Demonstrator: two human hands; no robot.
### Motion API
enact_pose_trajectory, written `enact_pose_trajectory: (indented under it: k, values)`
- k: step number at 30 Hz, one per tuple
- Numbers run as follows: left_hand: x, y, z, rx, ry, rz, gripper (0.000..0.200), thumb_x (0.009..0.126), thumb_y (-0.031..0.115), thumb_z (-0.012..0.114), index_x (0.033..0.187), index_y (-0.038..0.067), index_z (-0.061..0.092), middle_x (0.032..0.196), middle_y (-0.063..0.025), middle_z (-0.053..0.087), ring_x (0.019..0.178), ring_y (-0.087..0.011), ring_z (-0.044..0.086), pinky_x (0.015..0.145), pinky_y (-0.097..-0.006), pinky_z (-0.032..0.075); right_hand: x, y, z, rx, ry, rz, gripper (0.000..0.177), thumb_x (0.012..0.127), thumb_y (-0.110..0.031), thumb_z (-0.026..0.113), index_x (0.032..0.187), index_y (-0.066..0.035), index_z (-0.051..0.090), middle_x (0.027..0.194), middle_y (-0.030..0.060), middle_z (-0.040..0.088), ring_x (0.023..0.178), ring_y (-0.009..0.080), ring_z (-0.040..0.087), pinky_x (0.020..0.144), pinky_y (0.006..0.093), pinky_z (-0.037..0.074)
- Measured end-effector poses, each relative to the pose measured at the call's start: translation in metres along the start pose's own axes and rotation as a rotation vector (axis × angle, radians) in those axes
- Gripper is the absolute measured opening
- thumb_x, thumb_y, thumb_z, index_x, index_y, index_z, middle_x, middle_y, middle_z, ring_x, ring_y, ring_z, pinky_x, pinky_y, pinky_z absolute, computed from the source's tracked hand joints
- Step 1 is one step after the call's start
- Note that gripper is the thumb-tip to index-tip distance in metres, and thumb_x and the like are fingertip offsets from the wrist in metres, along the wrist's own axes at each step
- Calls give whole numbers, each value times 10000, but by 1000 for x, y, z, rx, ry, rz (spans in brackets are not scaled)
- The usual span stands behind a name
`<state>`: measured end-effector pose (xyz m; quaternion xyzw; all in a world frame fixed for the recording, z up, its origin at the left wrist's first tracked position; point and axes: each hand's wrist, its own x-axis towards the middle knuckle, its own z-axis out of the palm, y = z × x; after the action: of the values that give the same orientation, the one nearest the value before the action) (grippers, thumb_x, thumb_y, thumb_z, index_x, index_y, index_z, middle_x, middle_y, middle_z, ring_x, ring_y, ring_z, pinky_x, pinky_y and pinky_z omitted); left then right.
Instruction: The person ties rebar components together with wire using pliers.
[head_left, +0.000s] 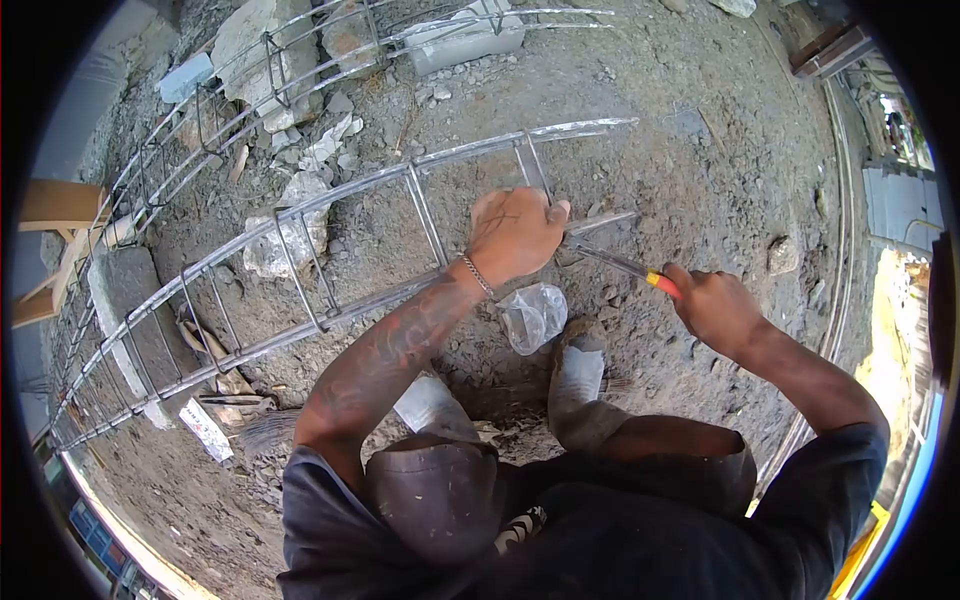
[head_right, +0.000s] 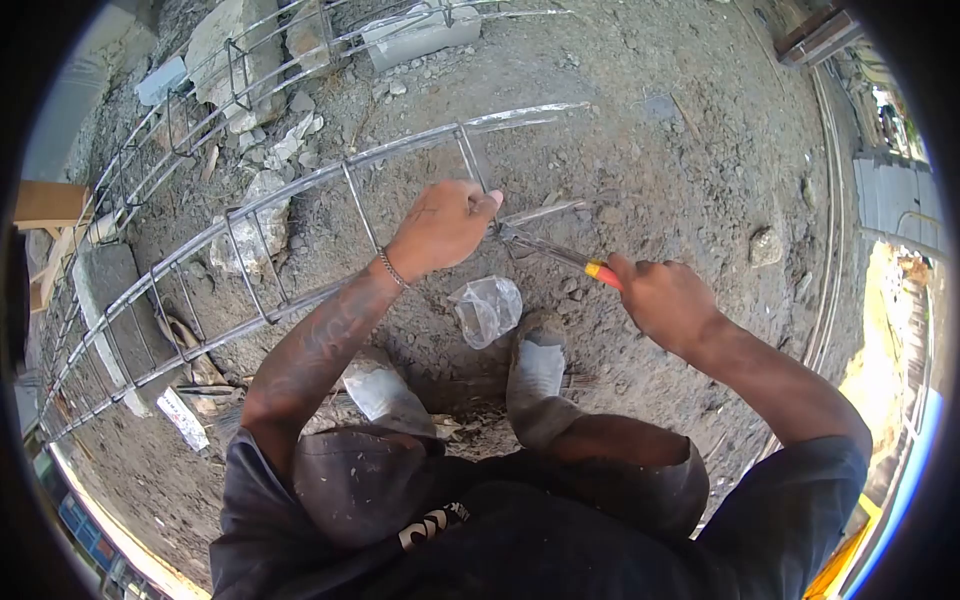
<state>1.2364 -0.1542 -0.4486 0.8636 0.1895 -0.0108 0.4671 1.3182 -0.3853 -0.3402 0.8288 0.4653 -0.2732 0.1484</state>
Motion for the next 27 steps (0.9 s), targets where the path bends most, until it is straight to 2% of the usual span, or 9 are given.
enact_pose_trajectory:
  k: [2, 5, 9, 11, 15, 17, 19, 21, 27]
  values:
    - [5, -10, 11, -76, -59, 38, 321, 826, 275, 503, 676, 8, 597, 670, -207, 576, 679, -397, 565, 664, -453, 427, 3, 11, 24, 11, 115, -53, 242, 806, -110, 527, 1033, -58, 466, 608, 156, 573, 550, 339, 582, 513, 424, 475]
    - [8, -15, 17, -137, -53, 10, 322, 843, 261, 483, 666, 22, 605, 666, -206, 574, 698, -389, 567, 667, -449, 432, 9, 16, 48, 15, 223, -91, 291, 794, -112, 539, 1068, -63, 457, 673, 139, 588, 570, 310, 594, 513, 403, 485]
    - [7, -14, 21, -170, -32, -56, 315, 846, 255, 480, 688, 17, 612, 678, -210, 575, 701, -391, 567, 670, -441, 436, 19, 21, 75, 31, 259, -100, 339, 786, -119, 550, 1105, -68, 446, 740, 124, 597, 587, 280, 604, 508, 386, 491]
    - [8, -17, 20, -65, -24, 7, 365, 878, 262, 471, 740, -44, 614, 640, -152, 611, 618, -248, 607, 631, -349, 453, 24, 21, 88, 47, 329, -112, 367, 781, -121, 560, 1124, -70, 442, 755, 117, 598, 596, 268, 610, 508, 377, 494]
    - [4, -10, 18, -43, -103, -92, 283, 846, 230, 522, 827, -42, 597, 721, -164, 604, 736, -267, 599, 685, -356, 445, 32, 22, 102, 68, 409, -131, 373, 775, -126, 572, 1119, -65, 441, 746, 106, 596, 581, 266, 606, 500, 368, 492]
    - [-16, 8, 30, 302, 336, 95, 310, 751, 200, 622, 943, -31, 549, 817, -162, 567, 846, -292, 545, 748, -368, 420, 29, 22, 96, 45, 359, -99, 374, 765, -121, 579, 1108, -51, 448, 771, 115, 594, 611, 264, 608, 518, 362, 495]
    - [-46, 57, 21, 221, 415, 490, 448, 645, 188, 690, 993, -20, 498, 860, -151, 520, 873, -302, 489, 788, -371, 400, 14, 17, 76, 21, 365, -81, 356, 777, -115, 554, 1108, -40, 444, 775, 116, 586, 650, 265, 610, 536, 364, 499]
    - [-42, 68, 56, -64, 93, 795, 411, 616, 194, 697, 929, -12, 529, 849, -137, 535, 859, -284, 506, 789, -360, 406, -6, 5, 63, -9, 353, -71, 339, 789, -109, 528, 1107, -30, 439, 779, 117, 579, 690, 266, 612, 554, 366, 503]
    - [-10, 51, 82, 229, -379, 855, 224, 633, 210, 646, 723, 38, 534, 707, -91, 546, 706, -276, 579, 624, -393, 457, -22, -29, 59, 10, 405, 64, 356, 759, -84, 527, 1087, 17, 431, 828, 114, 538, 712, 283, 579, 610, 374, 492]
